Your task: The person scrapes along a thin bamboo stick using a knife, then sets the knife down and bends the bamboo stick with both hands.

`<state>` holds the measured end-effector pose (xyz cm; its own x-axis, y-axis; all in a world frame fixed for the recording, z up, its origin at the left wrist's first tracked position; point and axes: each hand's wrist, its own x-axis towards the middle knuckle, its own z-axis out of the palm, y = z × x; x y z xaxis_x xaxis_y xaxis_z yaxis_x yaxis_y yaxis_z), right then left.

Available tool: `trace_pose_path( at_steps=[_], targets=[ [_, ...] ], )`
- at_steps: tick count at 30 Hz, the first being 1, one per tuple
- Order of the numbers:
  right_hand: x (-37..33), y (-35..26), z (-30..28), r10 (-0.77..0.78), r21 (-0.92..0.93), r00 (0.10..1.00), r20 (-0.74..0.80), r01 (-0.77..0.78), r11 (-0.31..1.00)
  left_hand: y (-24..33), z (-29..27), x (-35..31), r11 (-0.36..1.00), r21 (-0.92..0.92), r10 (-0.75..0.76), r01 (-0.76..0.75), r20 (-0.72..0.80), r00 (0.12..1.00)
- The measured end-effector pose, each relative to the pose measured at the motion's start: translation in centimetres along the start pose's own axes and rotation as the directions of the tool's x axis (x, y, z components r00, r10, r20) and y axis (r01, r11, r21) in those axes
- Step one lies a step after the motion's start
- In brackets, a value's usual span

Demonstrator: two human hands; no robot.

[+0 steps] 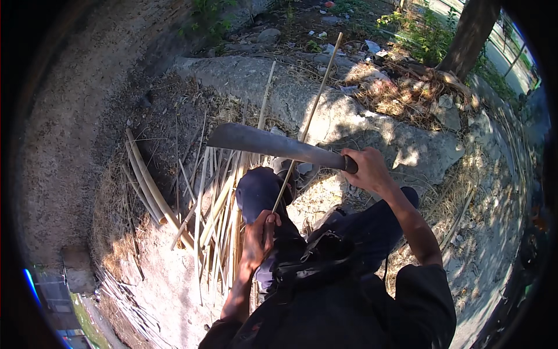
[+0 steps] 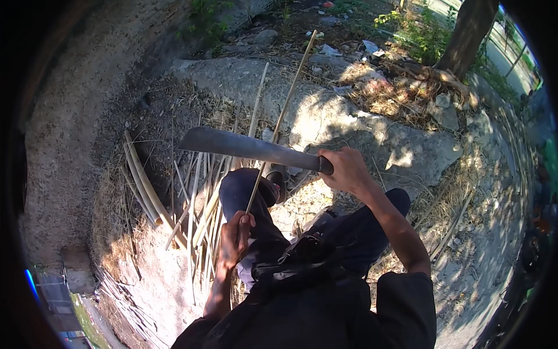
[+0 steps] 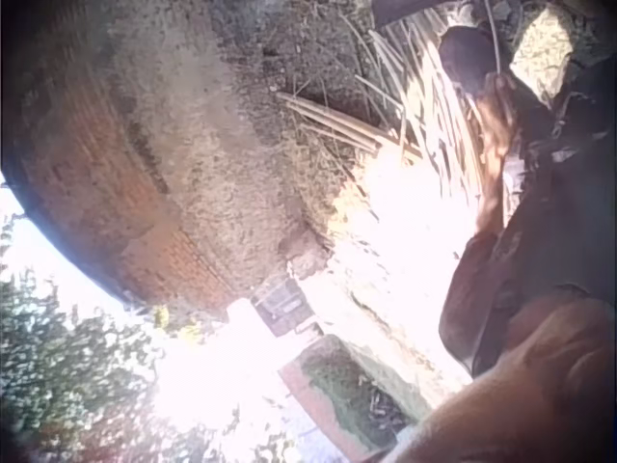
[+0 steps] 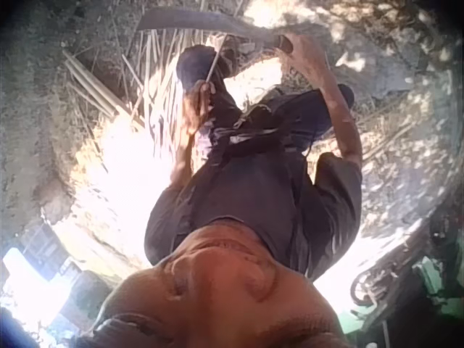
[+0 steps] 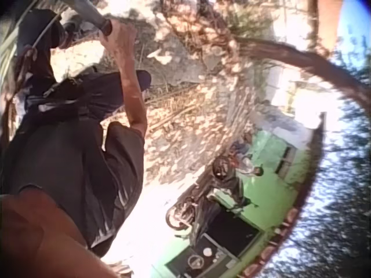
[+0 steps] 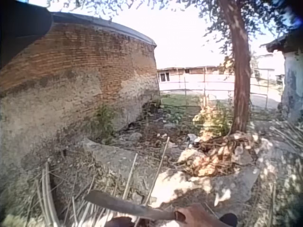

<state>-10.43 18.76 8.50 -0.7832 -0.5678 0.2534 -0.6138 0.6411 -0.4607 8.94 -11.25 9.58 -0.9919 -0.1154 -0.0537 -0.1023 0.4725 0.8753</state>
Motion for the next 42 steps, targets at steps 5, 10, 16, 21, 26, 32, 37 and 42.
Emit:
trace_pose_path(
  at_steps=[5,10,16,21,26,32,37,42],
  targets=[
    [-0.3,0.4,1.5,-0.028,0.068,0.996,-0.08,0.033,0.997,-1.1,0.3,0.1,0.999,0.006,-0.043,0.044,-0.026,0.999],
    [1.0,1.6,-0.6,-0.032,0.024,0.994,-0.101,0.034,0.999,-0.3,0.2,-0.2,0.994,0.104,0.049,-0.037,-0.109,0.993],
    [0.3,-0.5,1.2,-0.038,0.029,0.999,-0.012,0.039,0.999,-0.8,0.4,-0.3,0.969,0.206,0.168,-0.135,-0.152,0.974],
    [1.2,1.9,0.2,-0.04,-0.037,0.993,-0.108,0.036,0.999,-1.1,-0.1,-0.5,0.97,0.171,0.201,-0.172,-0.168,0.965],
    [1.4,1.4,0.1,0.049,0.054,0.999,-0.001,-0.049,0.997,-3.3,-0.1,-1.4,0.957,0.273,0.143,-0.096,-0.157,0.977],
    [2.0,0.2,1.4,-0.045,-0.06,0.996,0.075,0.049,0.997,-1.4,-0.2,-2.0,0.968,0.251,0.039,0.004,-0.165,0.986],
    [4.3,7.8,1.2,0.184,-0.006,0.98,-0.078,-0.185,0.983,-3.3,-1.2,-3.8,0.954,0.297,0.015,0.029,-0.143,0.99],
    [3.0,4.2,3.0,0.056,0.008,0.993,0.107,-0.057,0.998,-2.5,-1.0,-4.6,0.946,0.283,-0.114,0.159,-0.167,0.979]
  ],
)
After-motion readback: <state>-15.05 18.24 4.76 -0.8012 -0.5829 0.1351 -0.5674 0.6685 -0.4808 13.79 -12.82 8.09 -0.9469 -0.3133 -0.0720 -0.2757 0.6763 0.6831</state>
